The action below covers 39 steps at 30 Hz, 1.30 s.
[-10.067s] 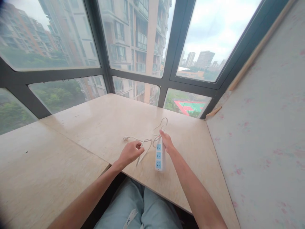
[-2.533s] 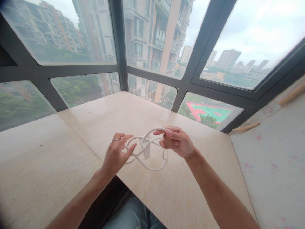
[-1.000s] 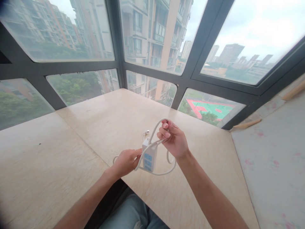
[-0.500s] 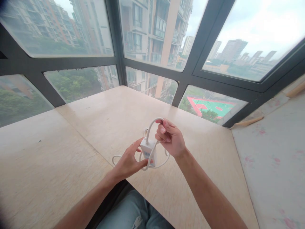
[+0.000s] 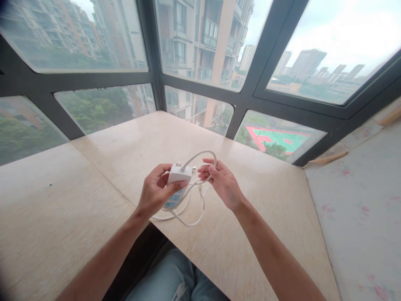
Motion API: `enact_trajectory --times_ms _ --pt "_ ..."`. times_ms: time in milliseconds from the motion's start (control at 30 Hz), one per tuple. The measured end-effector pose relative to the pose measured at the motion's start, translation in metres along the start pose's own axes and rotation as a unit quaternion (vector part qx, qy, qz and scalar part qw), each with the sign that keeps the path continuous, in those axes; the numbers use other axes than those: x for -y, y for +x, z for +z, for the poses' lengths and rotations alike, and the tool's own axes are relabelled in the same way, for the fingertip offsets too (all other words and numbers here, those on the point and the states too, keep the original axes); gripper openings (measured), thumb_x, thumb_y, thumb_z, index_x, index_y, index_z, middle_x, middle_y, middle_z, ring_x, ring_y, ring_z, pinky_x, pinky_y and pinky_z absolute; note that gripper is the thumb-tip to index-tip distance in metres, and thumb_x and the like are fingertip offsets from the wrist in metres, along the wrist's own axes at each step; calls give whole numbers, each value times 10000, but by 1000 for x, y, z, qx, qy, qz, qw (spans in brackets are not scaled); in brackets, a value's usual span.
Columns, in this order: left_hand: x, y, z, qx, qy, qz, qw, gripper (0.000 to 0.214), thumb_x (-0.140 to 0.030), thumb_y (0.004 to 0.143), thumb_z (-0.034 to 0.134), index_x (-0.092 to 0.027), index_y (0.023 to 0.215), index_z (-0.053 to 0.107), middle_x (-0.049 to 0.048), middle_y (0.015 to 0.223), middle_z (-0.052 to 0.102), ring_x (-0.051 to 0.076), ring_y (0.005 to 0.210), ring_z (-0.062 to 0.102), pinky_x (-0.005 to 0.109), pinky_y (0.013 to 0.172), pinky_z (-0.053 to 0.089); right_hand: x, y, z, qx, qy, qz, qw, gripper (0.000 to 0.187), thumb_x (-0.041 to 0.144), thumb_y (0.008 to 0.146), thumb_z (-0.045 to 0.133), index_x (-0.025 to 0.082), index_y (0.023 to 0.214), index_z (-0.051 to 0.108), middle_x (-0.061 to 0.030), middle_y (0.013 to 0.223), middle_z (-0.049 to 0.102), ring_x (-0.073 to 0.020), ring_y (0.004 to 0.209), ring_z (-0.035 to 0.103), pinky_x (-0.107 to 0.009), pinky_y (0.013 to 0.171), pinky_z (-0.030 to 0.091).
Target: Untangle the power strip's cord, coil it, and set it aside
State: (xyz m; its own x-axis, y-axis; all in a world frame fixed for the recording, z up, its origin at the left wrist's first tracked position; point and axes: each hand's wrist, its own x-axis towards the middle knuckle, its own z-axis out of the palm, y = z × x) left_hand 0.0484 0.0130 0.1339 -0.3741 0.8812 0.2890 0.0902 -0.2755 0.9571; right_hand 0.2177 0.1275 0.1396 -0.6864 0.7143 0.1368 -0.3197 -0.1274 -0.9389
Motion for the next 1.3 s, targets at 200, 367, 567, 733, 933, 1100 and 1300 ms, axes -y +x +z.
enact_trajectory --times_ms 200,367,567,733,933,1100,1300 --pt "-23 11 3 -16 -2 58 998 459 -342 726 765 -140 1090 572 65 920 663 149 762 627 222 625 490 -12 -9 6 10 -116 -4 993 388 391 880 618 194 1203 534 -102 1112 648 -214 1060 592 -424 968 424" --pt "-35 24 1 5 -137 -35 990 454 -496 800 659 -151 1062 523 55 815 665 164 665 643 256 558 502 -20 -18 12 50 -179 -35 982 494 396 875 626 242 1315 460 -112 1350 514 -234 1248 489 -445 1070 353" --pt "-44 38 -5 14 -163 -126 978 480 -574 816 580 -138 1013 542 67 727 653 199 648 655 274 520 502 -59 -28 16 26 -215 -17 976 708 416 803 708 272 1406 367 -128 1395 441 -249 1270 460 -446 1055 369" --pt "-40 22 16 27 -171 -190 966 478 -526 748 692 -144 983 526 39 741 630 149 588 613 252 513 490 -53 -41 28 -18 -79 -17 997 785 440 816 679 293 1463 259 -144 1428 399 -263 1250 470 -454 1007 417" --pt "-21 -20 66 -86 -198 -178 960 454 -479 764 707 -160 1018 509 57 946 612 143 793 621 257 688 519 -15 -71 35 44 -36 44 997 781 605 786 633 282 1440 353 -131 1364 483 -301 1183 521 -421 903 484" --pt "-10 -37 73 -2 -94 -153 984 396 -517 916 478 -164 1077 559 106 1105 613 213 1018 603 336 849 497 -16 -87 15 -61 -213 99 970 803 390 741 756 298 1427 348 -103 1243 571 -274 1038 589 -404 836 513" --pt "27 -29 0 -61 323 21 944 385 -402 897 515 -143 1176 573 145 1222 584 261 1191 511 423 1023 386 -1 -108 -22 -63 -356 64 930 879 362 733 750 331 1486 297 -88 1500 347 -338 1298 407 -478 985 448"
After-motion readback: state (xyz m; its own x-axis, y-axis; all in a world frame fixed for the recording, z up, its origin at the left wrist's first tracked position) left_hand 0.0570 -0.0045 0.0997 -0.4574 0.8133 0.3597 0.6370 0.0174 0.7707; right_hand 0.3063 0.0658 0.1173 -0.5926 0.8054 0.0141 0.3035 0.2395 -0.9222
